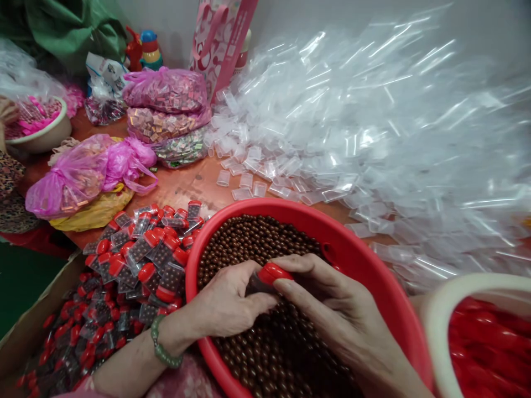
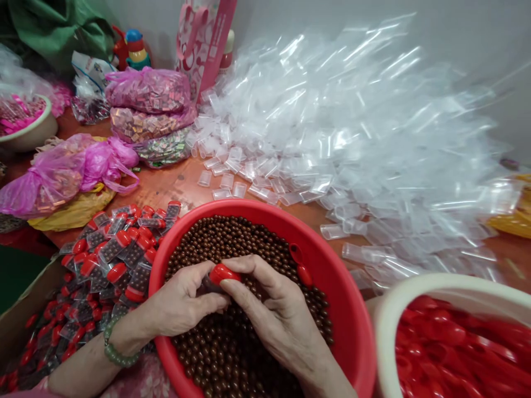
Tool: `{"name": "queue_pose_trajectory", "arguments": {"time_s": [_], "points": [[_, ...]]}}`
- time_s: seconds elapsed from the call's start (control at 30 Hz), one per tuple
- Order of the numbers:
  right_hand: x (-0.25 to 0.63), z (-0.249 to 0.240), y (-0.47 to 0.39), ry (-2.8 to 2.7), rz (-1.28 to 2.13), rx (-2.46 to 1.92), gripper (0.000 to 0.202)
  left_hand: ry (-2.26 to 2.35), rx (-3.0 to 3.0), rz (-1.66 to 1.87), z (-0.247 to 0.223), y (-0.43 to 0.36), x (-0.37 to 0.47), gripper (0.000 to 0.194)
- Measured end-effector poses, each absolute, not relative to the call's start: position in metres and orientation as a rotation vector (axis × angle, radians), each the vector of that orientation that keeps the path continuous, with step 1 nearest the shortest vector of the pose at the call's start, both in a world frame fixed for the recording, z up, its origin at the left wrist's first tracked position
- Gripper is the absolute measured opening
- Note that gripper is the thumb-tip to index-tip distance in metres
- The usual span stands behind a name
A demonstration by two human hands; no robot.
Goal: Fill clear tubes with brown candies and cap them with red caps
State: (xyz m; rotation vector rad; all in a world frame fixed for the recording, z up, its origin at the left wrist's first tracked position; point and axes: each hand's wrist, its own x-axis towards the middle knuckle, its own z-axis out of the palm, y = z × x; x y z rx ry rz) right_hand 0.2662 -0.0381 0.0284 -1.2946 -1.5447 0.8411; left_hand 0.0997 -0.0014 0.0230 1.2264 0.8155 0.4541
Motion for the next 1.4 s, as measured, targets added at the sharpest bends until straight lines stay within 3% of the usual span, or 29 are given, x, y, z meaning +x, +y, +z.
{"name": "queue_pose_trajectory", "arguments": {"time_s": [0.17,0.43,0.5,0.6,0.67,0.8,0.97,1.13,1.33,1.4], "points": [[0.258,0.029,-0.039,-1.570,0.753,-1.347,0.012,0.842,1.292,0.481,0.020,-0.001,0.099,0.022],[0.255,0.030,-0.040,-1.835,0.508,-1.348,0.012,0.760,1.101,0.500,0.019,0.001,0.101,0.017],[0.257,0.027,-0.041,-1.946,0.385,-1.353,0.025,0.713,0.976,0.494,0.019,0.003,0.100,0.017],[0.257,0.020,-0.041,-2.124,0.208,-1.350,0.062,0.693,0.815,0.449,0.020,0.005,0.098,0.023],[0.255,0.014,-0.040,-2.200,0.082,-1.345,0.070,0.679,0.712,0.431,0.022,0.006,0.098,0.030],[0.250,0.010,-0.036,-2.217,-0.120,-1.339,0.060,0.629,0.606,0.452,0.023,0.006,0.100,0.040],[0.250,0.016,-0.033,-2.204,-0.138,-1.255,0.063,0.618,0.603,0.466,0.026,0.006,0.102,0.042],[0.250,0.020,-0.033,-2.188,-0.076,-1.256,0.064,0.579,0.581,0.436,0.024,0.005,0.100,0.050],[0.248,0.018,-0.032,-2.134,0.096,-1.256,0.059,0.612,0.437,0.316,0.018,0.013,0.102,0.079],[0.247,0.017,-0.031,-2.140,0.138,-1.241,0.057,0.656,0.389,0.281,0.017,0.013,0.106,0.078]]}}
